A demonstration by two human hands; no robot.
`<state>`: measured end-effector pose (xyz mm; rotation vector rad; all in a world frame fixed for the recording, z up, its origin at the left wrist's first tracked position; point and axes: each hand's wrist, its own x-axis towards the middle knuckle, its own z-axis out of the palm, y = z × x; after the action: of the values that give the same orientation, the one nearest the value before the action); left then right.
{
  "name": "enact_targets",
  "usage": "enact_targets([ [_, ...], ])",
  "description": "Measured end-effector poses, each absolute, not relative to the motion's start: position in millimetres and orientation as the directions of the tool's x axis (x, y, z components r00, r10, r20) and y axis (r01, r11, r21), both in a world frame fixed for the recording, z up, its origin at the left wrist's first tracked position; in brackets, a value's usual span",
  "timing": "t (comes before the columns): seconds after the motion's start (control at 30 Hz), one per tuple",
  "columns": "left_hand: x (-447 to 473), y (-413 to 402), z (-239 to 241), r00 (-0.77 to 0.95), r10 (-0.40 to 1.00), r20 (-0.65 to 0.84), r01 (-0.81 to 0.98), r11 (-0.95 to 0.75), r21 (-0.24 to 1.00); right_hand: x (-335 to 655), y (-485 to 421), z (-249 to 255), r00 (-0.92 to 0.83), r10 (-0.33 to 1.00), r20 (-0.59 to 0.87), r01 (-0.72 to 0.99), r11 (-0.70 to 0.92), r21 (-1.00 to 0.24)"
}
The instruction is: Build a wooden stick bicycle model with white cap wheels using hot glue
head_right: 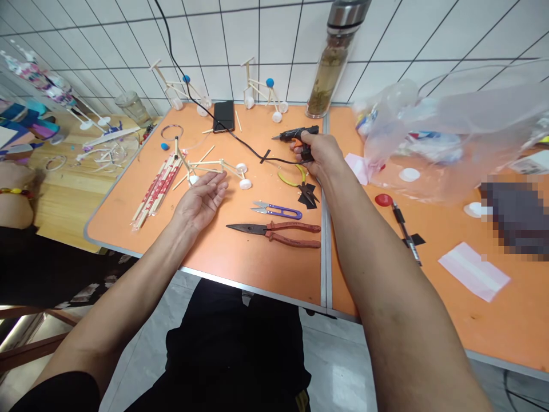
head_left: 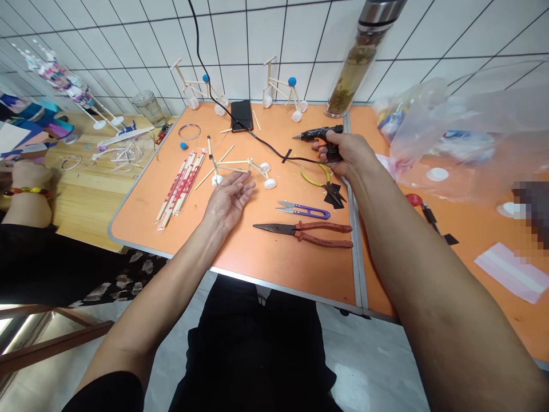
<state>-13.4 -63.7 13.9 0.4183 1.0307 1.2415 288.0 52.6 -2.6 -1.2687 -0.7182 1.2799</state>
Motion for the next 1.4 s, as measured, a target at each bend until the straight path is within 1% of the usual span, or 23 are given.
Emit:
enact_targets([
  [0.2, -13.7, -63.9, 15.9, -0.023, 0.915, -0.403, -0.562, 0.321, 0.762, 282.6, 47.0, 3.5, 0.26, 0.922, -0.287, -0.34, -0.191, -0.921],
  [0.57, -14.7, -63.1, 15.1, -0.006, 0.922, -0.388, -0.557, 0.319, 0.767, 280.5, 48.6, 2.8, 0.296, 0.915, -0.273, -0.279, -0.191, -0.941],
  [0.8, -16.2, -61.0, 11.1, -0.013, 0.925, -0.381, -0.545, 0.313, 0.778, 282.2, 51.2, 0.2, 0.262, 0.924, -0.279, -0.295, -0.198, -0.935],
  [1.03, -15.9, -61.6, 12.9, -0.014, 0.923, -0.386, -0.543, 0.317, 0.778, 284.3, 51.3, -1.7, 0.272, 0.928, -0.255, -0.293, -0.172, -0.94],
  [1.4, -14.3, -63.1, 14.9, -0.024, 0.924, -0.38, -0.544, 0.307, 0.781, 281.1, 48.9, 3.7, 0.29, 0.912, -0.288, -0.3, -0.199, -0.933],
])
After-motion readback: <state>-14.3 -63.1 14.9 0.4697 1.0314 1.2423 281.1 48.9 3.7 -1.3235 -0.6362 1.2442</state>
